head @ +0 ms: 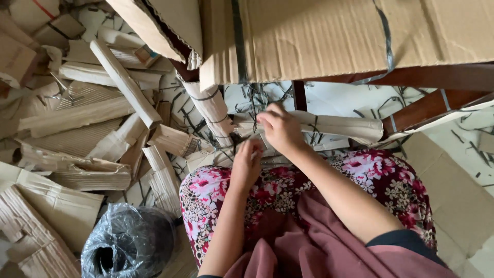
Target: Wrapping wooden chair legs with protective cardboard and securing them with plastic straps.
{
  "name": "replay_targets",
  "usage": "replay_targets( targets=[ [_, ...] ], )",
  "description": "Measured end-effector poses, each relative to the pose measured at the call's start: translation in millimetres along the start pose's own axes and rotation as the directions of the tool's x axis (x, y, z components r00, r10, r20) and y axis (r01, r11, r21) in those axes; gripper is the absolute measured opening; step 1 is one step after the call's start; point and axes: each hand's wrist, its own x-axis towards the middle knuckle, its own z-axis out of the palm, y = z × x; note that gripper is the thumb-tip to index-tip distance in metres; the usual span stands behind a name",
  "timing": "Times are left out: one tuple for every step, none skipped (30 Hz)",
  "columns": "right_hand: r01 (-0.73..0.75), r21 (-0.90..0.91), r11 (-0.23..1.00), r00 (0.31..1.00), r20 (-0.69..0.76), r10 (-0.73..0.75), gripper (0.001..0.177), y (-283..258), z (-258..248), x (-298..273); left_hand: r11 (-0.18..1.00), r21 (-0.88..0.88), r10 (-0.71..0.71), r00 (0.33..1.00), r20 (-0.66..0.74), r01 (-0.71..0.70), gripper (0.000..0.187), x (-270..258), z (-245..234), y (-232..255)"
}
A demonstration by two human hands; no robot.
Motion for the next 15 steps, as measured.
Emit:
replay_targets(
  targets=[
    [-0.007, 0.001, 1.0, 1.0, 0.009, 0.007, 0.01, -10.3, -21.1, -13.0, 1.0, -0.003, -0.009, 1.0, 0.005, 0.009, 0.016, -3.1, 3.6, 3.8],
    [-0.021, 0.031, 0.999, 0.999, 0.028, 0.02, 0.007, -21.2, -42.6, -27.6, 0.989, -0.08, -0.116, 0.99, 0.077, 0.122, 0.017, -9.2, 8.0, 8.1],
    [-0.035, 0.061, 0.998, 0.998, 0.047, 0.033, 0.005, -31.6, -64.9, -41.6, 0.96, -0.15, -0.214, 0.964, 0.155, 0.237, 0.021, -15.2, 12.8, 12.7],
    [-0.043, 0.06, 0.997, 0.998, 0.055, 0.04, 0.005, -29.5, -64.4, -55.6, 0.957, -0.152, -0.222, 0.962, 0.162, 0.247, 0.021, -14.1, 17.1, 14.5],
    [-0.098, 0.15, 0.984, 0.993, 0.086, 0.086, 0.007, -27.1, -65.3, -69.5, 0.859, -0.388, -0.307, 0.942, 0.134, 0.335, 0.026, -12.7, 21.9, 17.5],
    [-0.154, 0.235, 0.96, 0.985, 0.111, 0.131, 0.009, -23.5, -66.6, -80.7, 0.703, -0.599, -0.387, 0.913, 0.128, 0.382, 0.036, -7.4, 26.8, 20.7],
    [-0.161, 0.231, 0.96, 0.984, 0.111, 0.139, 0.009, -21.2, -68.2, -80.7, 0.701, -0.599, -0.386, 0.912, 0.137, 0.387, 0.036, -3.4, 29.0, 18.8],
    [-0.186, 0.28, 0.942, 0.978, 0.148, 0.149, 0.007, -19.2, -68.9, -79.7, 0.605, -0.682, -0.442, 0.886, 0.142, 0.411, 0.033, 1.9, 30.2, 16.3],
    [-0.211, 0.329, 0.921, 0.97, 0.184, 0.157, 0.007, -17.4, -69.4, -78.5, 0.498, -0.756, -0.497, 0.854, 0.153, 0.425, 0.029, 7.4, 31.1, 13.7],
    [-0.216, 0.327, 0.92, 0.97, 0.183, 0.162, 0.007, -11.0, -72.8, -76.8, 0.497, -0.754, -0.496, 0.854, 0.158, 0.429, 0.029, 4.7, 32.4, 5.5],
    [-0.335, 0.279, 0.9, 0.92, 0.3, 0.25, 0.005, -4.9, -75.9, -74.9, 0.758, -0.506, -0.397, 0.906, 0.145, 0.413, 0.023, 2.1, 33.2, -3.0],
    [-0.445, 0.219, 0.868, 0.85, 0.41, 0.332, 0.005, 0.7, -78.0, -72.4, 0.925, -0.2, -0.292, 0.942, 0.167, 0.322, 0.023, -0.5, 32.9, -12.0],
    [-0.448, 0.219, 0.867, 0.848, 0.411, 0.334, 0.005, 27.5, -61.6, -88.1, 0.925, -0.199, -0.294, 0.941, 0.17, 0.325, 0.023, -6.9, 35.6, -8.4],
    [-0.49, 0.089, 0.867, 0.792, 0.462, 0.4, 0.007, 53.4, -44.4, -104.7, 0.973, 0.043, -0.225, 0.898, 0.377, 0.226, 0.024, -14.6, 37.5, -5.3],
    [-0.518, -0.043, 0.854, 0.729, 0.501, 0.467, 0.01, 78.9, -26.9, -121.7, 0.966, 0.251, -0.199, 0.795, 0.573, 0.061, 0.027, -22.3, 39.2, -2.2]
  ],
)
